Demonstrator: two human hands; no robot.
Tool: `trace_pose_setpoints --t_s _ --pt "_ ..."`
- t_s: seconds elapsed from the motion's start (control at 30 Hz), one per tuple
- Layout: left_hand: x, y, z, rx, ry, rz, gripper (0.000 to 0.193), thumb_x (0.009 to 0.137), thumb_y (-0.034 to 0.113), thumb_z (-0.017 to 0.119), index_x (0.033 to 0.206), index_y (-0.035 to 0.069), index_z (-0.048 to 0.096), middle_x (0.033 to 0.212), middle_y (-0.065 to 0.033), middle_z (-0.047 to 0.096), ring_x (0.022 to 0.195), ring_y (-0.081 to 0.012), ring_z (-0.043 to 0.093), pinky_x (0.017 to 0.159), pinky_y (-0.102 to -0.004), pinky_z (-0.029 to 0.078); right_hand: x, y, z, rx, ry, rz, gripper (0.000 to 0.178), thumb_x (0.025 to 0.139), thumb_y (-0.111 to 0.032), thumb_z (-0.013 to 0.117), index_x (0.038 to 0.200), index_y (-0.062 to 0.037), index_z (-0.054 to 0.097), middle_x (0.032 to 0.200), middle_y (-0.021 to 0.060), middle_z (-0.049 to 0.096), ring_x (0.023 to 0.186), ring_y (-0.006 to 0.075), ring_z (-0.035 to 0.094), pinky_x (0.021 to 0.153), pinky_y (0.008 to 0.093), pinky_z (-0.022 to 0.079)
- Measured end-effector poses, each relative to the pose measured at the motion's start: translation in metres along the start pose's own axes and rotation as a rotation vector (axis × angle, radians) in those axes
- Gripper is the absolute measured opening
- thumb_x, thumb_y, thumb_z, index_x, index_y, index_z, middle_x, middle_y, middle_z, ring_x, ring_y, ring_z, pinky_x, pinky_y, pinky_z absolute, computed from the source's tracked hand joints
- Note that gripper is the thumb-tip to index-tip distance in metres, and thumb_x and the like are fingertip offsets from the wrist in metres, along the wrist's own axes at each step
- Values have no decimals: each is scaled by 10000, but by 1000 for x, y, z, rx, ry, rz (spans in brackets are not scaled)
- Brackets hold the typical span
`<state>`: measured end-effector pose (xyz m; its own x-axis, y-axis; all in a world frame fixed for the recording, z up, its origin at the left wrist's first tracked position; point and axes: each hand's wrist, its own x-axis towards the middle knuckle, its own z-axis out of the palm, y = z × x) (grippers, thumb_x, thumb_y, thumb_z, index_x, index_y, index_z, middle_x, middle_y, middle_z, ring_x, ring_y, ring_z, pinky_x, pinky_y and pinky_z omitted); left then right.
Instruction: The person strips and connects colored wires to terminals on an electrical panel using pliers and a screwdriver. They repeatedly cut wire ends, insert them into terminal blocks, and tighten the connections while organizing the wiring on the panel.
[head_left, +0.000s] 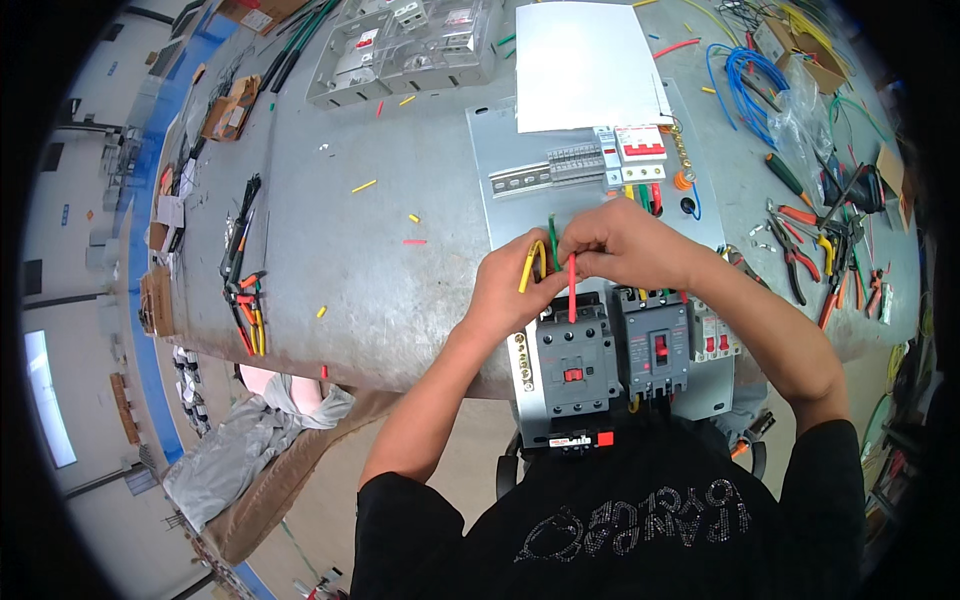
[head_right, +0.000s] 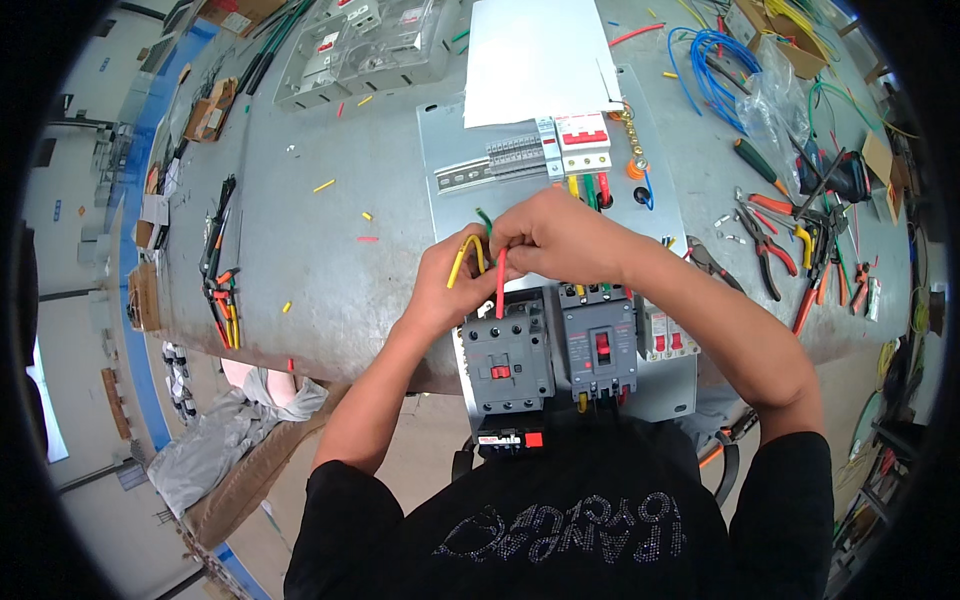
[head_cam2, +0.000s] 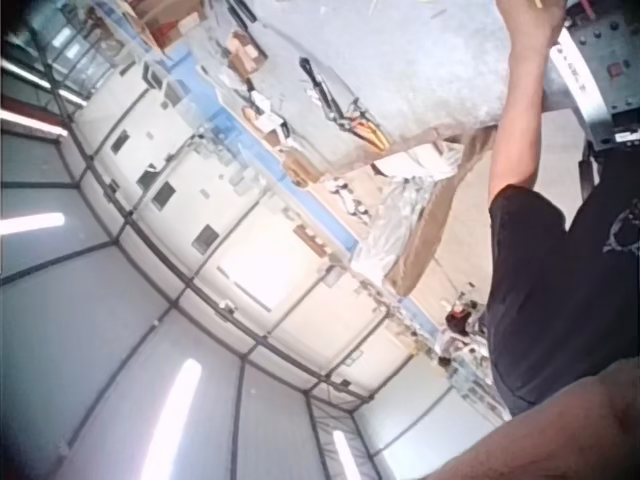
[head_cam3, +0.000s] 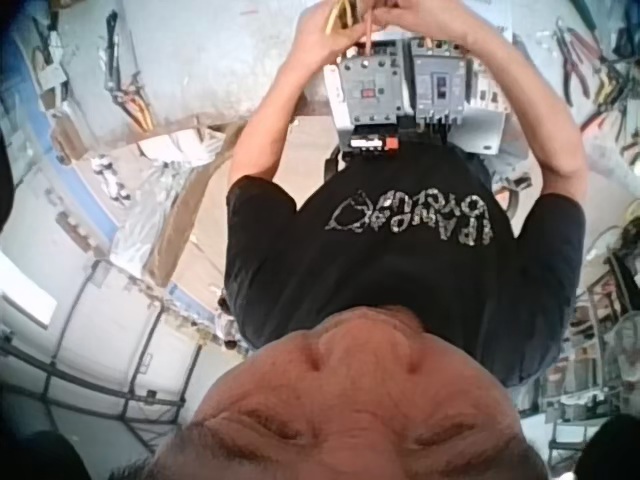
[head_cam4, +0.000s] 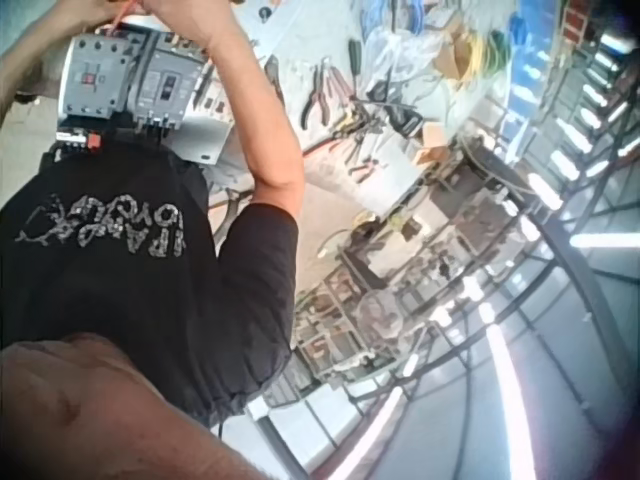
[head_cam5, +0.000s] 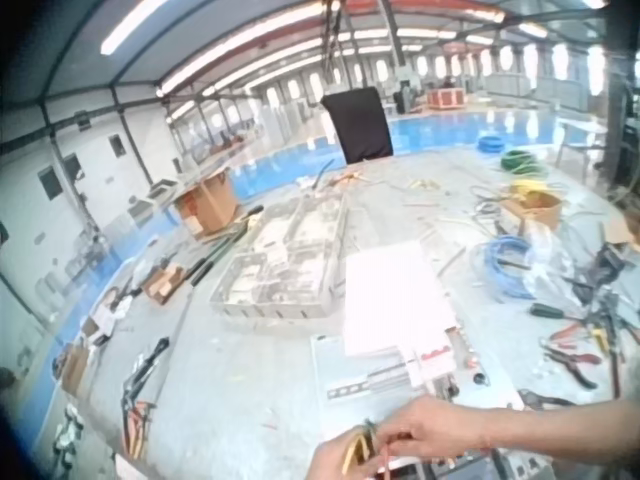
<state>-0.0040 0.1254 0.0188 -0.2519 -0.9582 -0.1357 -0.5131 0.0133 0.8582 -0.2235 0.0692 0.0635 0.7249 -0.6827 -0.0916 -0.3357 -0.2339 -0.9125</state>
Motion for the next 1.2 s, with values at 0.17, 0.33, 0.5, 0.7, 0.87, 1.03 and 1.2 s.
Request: trace_pose_setpoints --t_s 0.17,0.33,0.5,0.7,0.87,1.03,1.2 --pt "-1 5 -4 80 -34 -55 304 866 220 868 992 49 651 828 -112 688 713 -279 672 683 -387 537 -3 2 2 5 18 -12 84 905 -38 695 956 19 730 812 138 760 736 226 746 688 336 564" --pt "14 -14 -12 -267 -242 -110 217 898 155 863 922 11 702 826 -14 714 749 -78 588 688 -285 499 -2 -6 -2 82 49 184 90 938 14 687 1027 14 701 864 100 738 806 202 735 742 328 571" --pt "27 -13 -19 -350 -455 -263 201 910 103 837 1075 -4 796 998 -69 802 896 -103 712 810 -264 555 -2 0 0 -76 155 12 96 891 -2 704 987 -1 708 841 142 770 769 258 768 719 360 594" --pt "25 -18 -22 -379 -502 -217 166 919 67 825 1078 27 797 989 -38 759 893 -104 682 817 -286 553 0 -2 -2 -68 149 58 103 901 2 705 1004 10 711 842 153 769 789 262 772 737 359 594" --pt "20 -26 -17 -427 -457 -72 154 932 34 800 1085 26 785 1025 -15 701 897 -79 633 801 -272 526 5 2 -3 -64 124 141 115 899 -5 729 1014 0 739 827 149 764 753 241 749 707 349 574" --pt "19 -19 -17 -362 -429 -30 125 948 23 771 1074 25 779 922 12 631 795 -57 549 723 -257 473 17 10 -12 -13 24 372 72 922 -42 781 966 0 743 766 59 730 699 86 641 662 296 520" --pt "23 -14 -15 -417 -450 -93 109 943 40 774 1039 16 730 883 -8 590 766 -89 534 703 -285 473 25 12 -20 178 -60 499 50 962 -32 737 959 18 740 766 38 700 696 75 623 621 274 521"
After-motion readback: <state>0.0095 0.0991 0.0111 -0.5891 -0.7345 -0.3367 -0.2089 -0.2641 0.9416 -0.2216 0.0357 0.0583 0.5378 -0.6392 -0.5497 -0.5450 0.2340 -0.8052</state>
